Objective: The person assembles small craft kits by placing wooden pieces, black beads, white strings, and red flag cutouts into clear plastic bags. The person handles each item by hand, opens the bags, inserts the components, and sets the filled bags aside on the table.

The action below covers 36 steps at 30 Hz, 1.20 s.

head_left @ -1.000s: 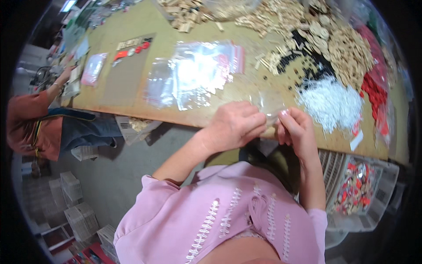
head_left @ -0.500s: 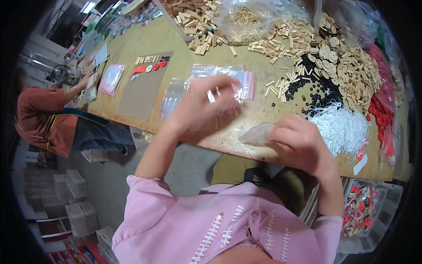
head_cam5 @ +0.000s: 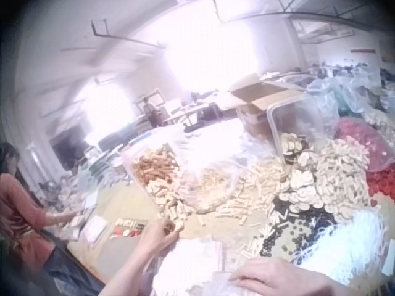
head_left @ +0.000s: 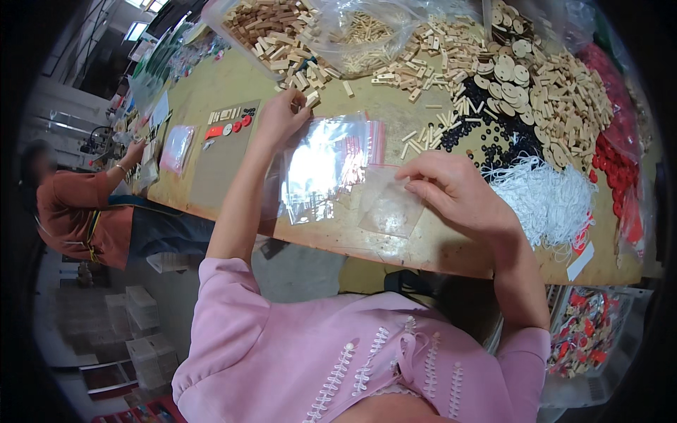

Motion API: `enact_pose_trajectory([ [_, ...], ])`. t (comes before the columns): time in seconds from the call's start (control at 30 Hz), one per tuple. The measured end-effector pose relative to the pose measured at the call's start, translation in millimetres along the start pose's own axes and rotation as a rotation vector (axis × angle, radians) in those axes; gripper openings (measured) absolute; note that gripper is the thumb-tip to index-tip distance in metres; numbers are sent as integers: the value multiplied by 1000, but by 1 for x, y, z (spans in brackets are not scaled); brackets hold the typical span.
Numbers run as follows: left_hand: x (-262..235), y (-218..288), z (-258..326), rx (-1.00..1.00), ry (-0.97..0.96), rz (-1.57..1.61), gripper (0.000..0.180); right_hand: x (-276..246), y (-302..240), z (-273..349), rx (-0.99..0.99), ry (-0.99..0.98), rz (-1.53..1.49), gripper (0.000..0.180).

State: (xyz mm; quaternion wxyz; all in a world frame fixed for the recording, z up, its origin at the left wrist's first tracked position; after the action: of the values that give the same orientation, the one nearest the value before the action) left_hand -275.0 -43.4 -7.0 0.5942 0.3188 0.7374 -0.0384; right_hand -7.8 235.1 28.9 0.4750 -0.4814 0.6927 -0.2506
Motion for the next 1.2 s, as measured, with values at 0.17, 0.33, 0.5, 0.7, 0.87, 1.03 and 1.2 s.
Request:
enact_pose_trajectory([
  [0.17,-4,9,7,18,30,-26,28,-1,-2,1,-141,19,16,10],
  [0.33,-2,8,-4,48,46,-197,26,-1,-3,0,-102,52,12,9],
  [0.5,2,8,-5,108,57,-171,23,0,1,0,-147,73,15,9],
  [0.7,8,12,5,219,177,-263,22,0,-1,-1,-33,103,11,11],
  [0.87,6,13,5,-1,70,115,18,-3,0,-2,-93,93,44,11],
  [1.03,5,12,0,-53,-48,442,22,0,-1,-2,-60,156,35,9],
  [1.2,-42,115,28,86,-215,990,21,-6,7,0,-85,152,139,9],
])
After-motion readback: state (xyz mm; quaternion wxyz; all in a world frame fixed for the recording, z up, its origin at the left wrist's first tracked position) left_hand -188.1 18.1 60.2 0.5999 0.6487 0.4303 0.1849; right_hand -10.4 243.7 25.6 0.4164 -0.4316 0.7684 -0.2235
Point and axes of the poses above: each hand's wrist, its own z-axis away from the middle knuckle, its own x-axis out of the palm, y = z × x, the point moved 1 cm from there along -z, towards the middle knuckle, and after that the axes turned 7 degrees about y, right-handed, at the moved point
